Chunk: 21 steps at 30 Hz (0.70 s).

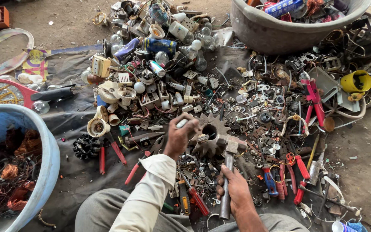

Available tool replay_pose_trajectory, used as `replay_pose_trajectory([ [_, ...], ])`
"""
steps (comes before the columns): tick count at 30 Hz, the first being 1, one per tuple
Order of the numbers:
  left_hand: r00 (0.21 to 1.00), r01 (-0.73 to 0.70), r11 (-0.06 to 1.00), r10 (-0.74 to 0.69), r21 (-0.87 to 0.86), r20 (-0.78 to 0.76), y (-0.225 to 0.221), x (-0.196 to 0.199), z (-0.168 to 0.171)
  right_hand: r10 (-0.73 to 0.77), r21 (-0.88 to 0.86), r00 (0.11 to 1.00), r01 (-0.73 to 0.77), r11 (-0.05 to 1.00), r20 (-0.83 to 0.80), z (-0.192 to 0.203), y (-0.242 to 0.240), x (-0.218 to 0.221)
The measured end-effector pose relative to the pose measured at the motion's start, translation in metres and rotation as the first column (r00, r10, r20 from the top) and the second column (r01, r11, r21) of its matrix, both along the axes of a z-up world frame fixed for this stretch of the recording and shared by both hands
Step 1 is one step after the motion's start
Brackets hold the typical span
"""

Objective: The person uses a hammer and a small tool to knock pieces off a large metal gear while sitting on a tarp surrounded by scrap materials. They then pick up and handle various electrical components from a pile.

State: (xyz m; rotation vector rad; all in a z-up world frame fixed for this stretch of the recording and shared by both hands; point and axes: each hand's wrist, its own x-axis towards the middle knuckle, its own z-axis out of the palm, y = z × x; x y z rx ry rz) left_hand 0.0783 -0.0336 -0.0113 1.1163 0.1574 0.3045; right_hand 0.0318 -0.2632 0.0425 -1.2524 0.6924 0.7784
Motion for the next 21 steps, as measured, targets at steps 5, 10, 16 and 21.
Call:
replay_pose_trajectory([
  [5, 0.997, 0.078, 0.984, -0.081, 0.162, 0.013, -0.017, 0.009, -0.007, -0.002, -0.013, 1.000, 0.002, 1.000, 0.002, -0.001, 0.000, -0.001],
  [10, 0.994, 0.106, 0.981, -0.104, 0.161, -0.020, -0.019, 0.008, -0.005, -0.008, 0.017, 1.000, 0.008, 1.000, 0.002, -0.004, -0.001, -0.001],
  [16, 0.996, 0.094, 0.973, -0.090, 0.209, -0.028, -0.019, 0.011, -0.005, -0.001, 0.028, 1.000, 0.000, 1.000, 0.005, -0.008, -0.003, -0.001],
  [21, 0.996, 0.084, 0.975, -0.083, 0.207, -0.015, -0.018, 0.012, -0.005, -0.006, 0.025, 1.000, 0.006, 1.000, 0.007, -0.010, -0.004, -0.001],
])
